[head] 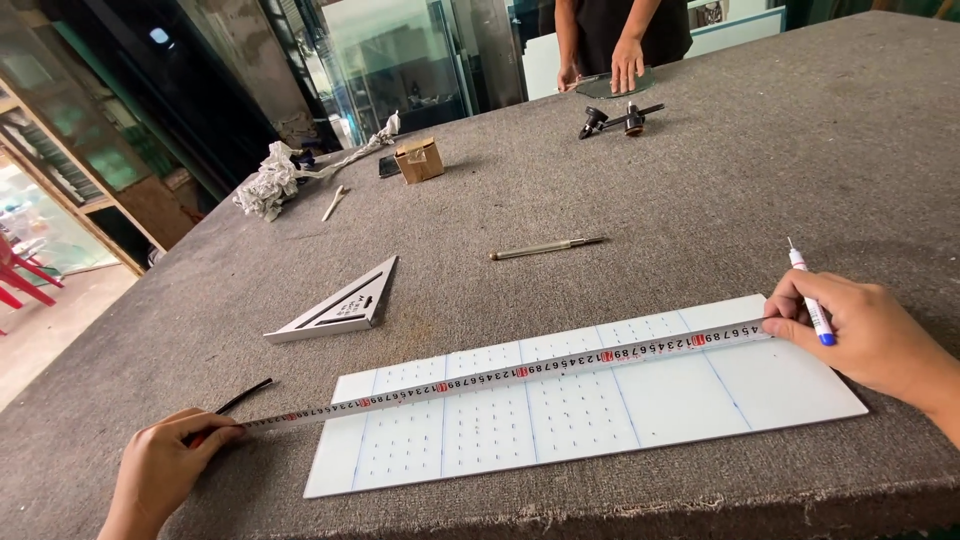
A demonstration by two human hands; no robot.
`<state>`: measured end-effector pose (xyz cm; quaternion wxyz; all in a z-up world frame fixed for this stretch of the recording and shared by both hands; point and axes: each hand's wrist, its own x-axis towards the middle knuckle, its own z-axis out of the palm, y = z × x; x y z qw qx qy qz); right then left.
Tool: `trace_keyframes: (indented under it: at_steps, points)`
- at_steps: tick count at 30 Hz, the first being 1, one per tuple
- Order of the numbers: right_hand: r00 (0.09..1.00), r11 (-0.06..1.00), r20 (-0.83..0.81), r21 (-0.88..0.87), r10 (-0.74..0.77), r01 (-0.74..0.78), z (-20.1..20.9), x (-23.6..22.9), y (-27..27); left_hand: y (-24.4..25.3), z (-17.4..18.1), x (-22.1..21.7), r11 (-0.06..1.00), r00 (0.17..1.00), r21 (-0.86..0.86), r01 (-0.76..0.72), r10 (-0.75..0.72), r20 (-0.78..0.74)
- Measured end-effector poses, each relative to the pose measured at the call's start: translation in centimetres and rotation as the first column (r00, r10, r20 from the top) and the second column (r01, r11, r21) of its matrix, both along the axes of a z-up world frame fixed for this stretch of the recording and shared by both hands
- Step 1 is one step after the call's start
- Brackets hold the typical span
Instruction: Measuring and marking a white board using a tape measure and a marker on a workshop table.
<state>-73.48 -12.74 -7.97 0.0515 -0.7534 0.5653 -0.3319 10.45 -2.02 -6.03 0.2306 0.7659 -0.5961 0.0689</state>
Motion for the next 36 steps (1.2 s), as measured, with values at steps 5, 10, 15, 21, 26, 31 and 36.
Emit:
trace_keyframes:
  at_steps: [5,10,15,21,26,31,36]
  points:
    - [0.999,0.999,0.030,0.048,-0.013,0.012,0.3,0.1,0.2,0.5,1.7,-1.6,0.997,1.000,0.077,-0.029,0.029,-0.006]
    - [0.996,0.999,0.085,0.032,0.010,-0.012,0.6,-0.1,0.3,-1.3,1.0,-1.5,1.000,0.973,0.013,-0.019,0.015,0.232]
    - [0.996,0.995,0.075,-0.080,-0.049,0.055,1.9,0.3,1.1,-3.5,6.2,-16.5,0.907,0.892,-0.162,0.390,-0.328,0.312]
    - [0.975,0.970,0.217,-0.224,-0.049,0.099,2.1,0.2,1.9,-5.5,9.3,-36.5,0.546,0.551,-0.088,0.833,-0.808,0.210]
    - [0.958,0.958,0.279,-0.285,0.060,0.023,1.4,-0.6,1.6,-10.6,8.2,-42.3,0.406,0.381,0.129,0.905,-0.907,0.180]
    - [0.730,0.991,0.676,-0.136,0.103,-0.014,-0.7,-2.9,-0.6,-12.0,7.1,-42.5,0.353,0.348,0.126,0.927,-0.936,0.057]
    - [0.449,0.948,0.861,-0.109,0.240,-0.297,-1.8,-3.8,-2.4,-12.2,5.2,-41.6,0.387,0.370,0.250,0.888,-0.922,0.111]
